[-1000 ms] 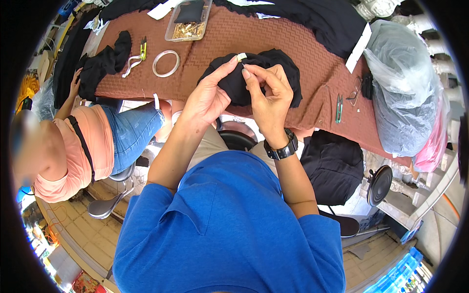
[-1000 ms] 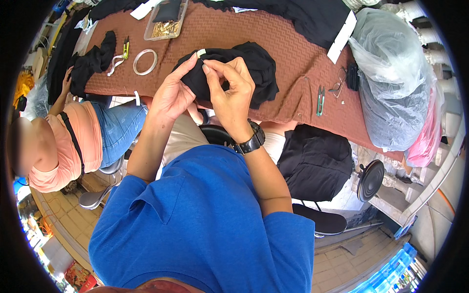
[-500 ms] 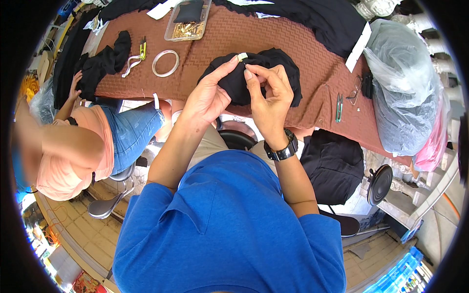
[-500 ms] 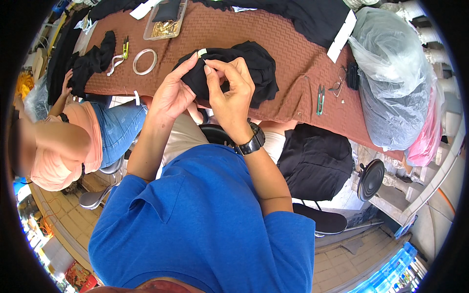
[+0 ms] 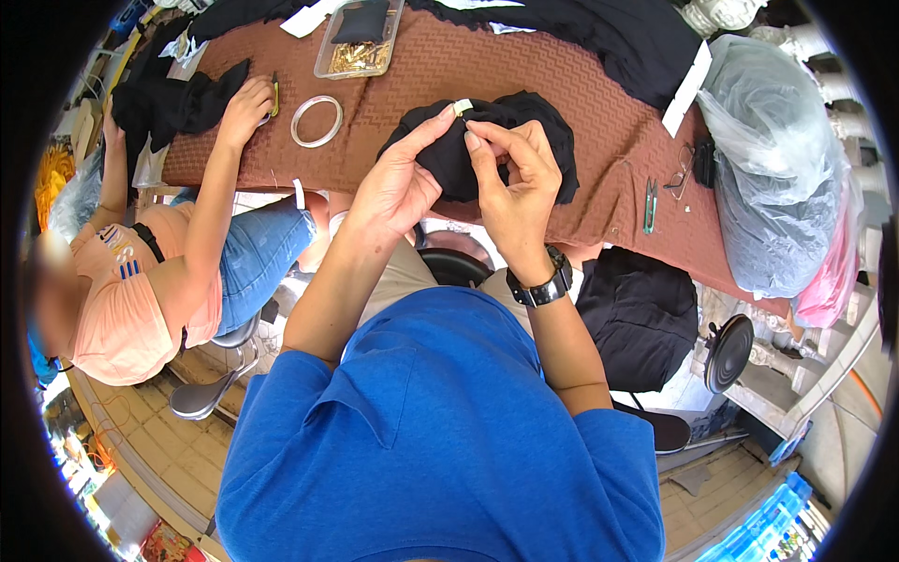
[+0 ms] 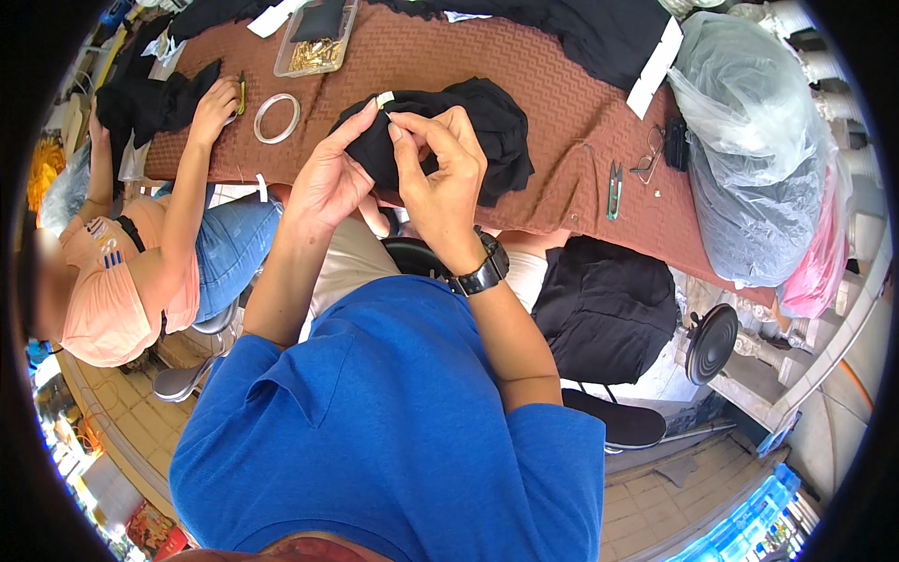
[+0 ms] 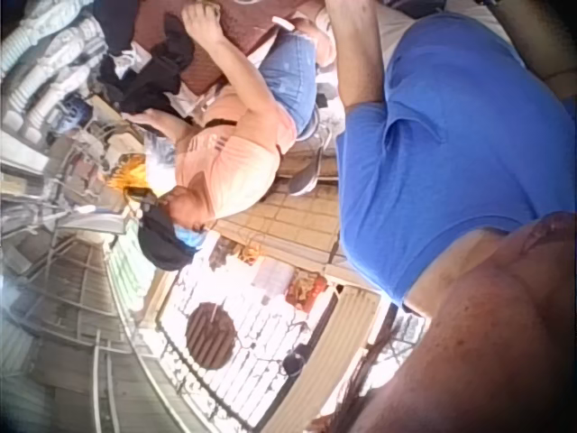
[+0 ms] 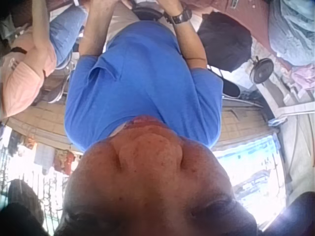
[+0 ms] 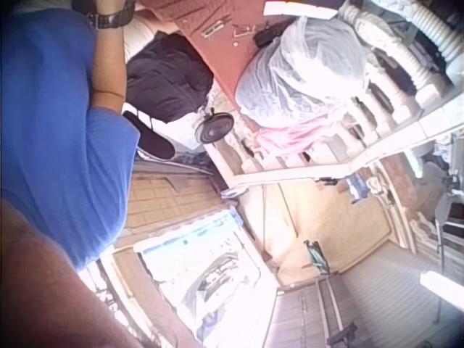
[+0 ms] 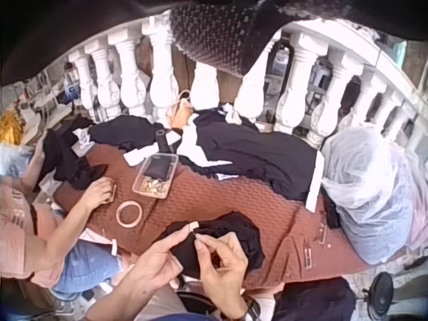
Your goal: The person sews a white label onto a black garment using a needle and thread. They use small shears to cut the thread after finishing the stitches.
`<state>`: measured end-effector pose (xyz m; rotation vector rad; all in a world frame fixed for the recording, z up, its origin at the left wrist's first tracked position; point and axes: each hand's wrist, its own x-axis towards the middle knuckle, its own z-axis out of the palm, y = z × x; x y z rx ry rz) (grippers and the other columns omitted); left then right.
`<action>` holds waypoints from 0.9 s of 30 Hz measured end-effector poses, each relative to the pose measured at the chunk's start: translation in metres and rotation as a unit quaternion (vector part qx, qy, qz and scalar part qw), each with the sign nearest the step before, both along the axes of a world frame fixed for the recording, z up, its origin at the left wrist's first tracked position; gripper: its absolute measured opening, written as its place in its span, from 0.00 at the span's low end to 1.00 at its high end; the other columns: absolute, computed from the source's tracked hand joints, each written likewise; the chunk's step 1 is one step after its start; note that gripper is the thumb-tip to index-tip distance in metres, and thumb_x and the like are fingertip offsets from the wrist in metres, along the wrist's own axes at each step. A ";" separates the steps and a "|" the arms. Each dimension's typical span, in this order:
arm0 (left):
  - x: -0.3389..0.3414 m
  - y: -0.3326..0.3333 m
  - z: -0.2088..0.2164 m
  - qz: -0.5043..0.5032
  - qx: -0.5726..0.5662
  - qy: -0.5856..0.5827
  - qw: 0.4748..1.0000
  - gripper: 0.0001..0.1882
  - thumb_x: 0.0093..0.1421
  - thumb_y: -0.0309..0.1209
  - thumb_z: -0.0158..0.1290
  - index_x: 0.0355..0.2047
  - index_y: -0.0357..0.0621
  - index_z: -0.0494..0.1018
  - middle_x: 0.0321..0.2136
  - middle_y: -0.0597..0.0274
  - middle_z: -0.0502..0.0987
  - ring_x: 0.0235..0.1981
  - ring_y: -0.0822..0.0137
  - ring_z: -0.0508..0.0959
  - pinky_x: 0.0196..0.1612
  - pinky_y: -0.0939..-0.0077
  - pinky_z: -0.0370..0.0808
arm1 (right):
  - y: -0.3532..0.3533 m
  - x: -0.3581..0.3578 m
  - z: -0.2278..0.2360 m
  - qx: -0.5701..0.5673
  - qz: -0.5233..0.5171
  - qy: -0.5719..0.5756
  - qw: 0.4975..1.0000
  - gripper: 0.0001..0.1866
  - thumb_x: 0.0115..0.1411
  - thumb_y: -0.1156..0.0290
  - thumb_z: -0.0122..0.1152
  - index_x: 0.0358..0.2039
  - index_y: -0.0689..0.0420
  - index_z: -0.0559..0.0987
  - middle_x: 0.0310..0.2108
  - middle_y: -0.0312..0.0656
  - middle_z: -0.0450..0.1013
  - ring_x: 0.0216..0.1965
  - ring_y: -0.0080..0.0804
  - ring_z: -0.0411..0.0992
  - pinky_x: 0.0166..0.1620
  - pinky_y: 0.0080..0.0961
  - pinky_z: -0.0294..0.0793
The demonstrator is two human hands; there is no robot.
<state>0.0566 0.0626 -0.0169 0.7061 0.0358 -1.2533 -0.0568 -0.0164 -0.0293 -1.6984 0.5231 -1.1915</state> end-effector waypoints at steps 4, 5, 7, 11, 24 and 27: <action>0.001 0.000 0.000 0.001 -0.002 0.001 1.000 0.14 0.65 0.30 0.58 0.49 0.39 0.75 0.44 0.57 0.80 0.47 0.66 0.81 0.53 0.70 0.79 | 0.000 0.001 -0.001 0.011 0.005 0.002 1.000 0.08 0.57 0.82 0.66 0.38 0.62 0.85 0.26 0.35 0.67 0.27 0.20 0.66 0.30 0.18 0.67; 0.001 0.000 0.000 0.001 -0.001 0.000 1.000 0.14 0.65 0.31 0.58 0.49 0.39 0.74 0.44 0.57 0.80 0.46 0.66 0.81 0.53 0.70 0.79 | 0.000 0.000 -0.002 0.016 0.011 0.004 1.000 0.09 0.57 0.83 0.67 0.39 0.62 0.85 0.27 0.33 0.66 0.28 0.18 0.65 0.32 0.16 0.66; 0.001 0.000 0.000 0.000 0.000 -0.003 1.000 0.14 0.65 0.31 0.57 0.49 0.38 0.74 0.44 0.57 0.80 0.46 0.66 0.81 0.53 0.70 0.79 | 0.000 0.000 -0.002 0.021 0.018 0.006 1.000 0.09 0.58 0.83 0.67 0.40 0.63 0.85 0.29 0.32 0.65 0.30 0.17 0.63 0.33 0.14 0.65; 0.001 0.000 0.002 -0.005 -0.002 -0.005 1.000 0.15 0.66 0.31 0.57 0.49 0.38 0.74 0.44 0.57 0.80 0.46 0.66 0.81 0.53 0.71 0.79 | 0.000 0.002 -0.001 0.029 0.006 -0.001 1.000 0.07 0.57 0.82 0.67 0.37 0.62 0.85 0.26 0.35 0.67 0.27 0.20 0.66 0.30 0.17 0.67; -0.005 0.004 0.002 0.010 -0.005 -0.040 0.999 0.15 0.66 0.30 0.57 0.51 0.35 0.74 0.46 0.57 0.80 0.49 0.67 0.80 0.54 0.71 0.78 | 0.000 0.002 -0.003 0.068 0.009 -0.018 0.997 0.05 0.57 0.81 0.68 0.34 0.62 0.84 0.27 0.35 0.69 0.26 0.18 0.68 0.29 0.17 0.67; -0.006 0.005 0.001 0.007 -0.002 -0.049 0.999 0.16 0.65 0.30 0.57 0.51 0.36 0.74 0.46 0.57 0.80 0.49 0.67 0.79 0.55 0.71 0.77 | 0.000 0.001 -0.004 0.086 0.020 -0.023 0.996 0.05 0.57 0.81 0.68 0.35 0.63 0.83 0.28 0.35 0.70 0.27 0.18 0.69 0.31 0.17 0.69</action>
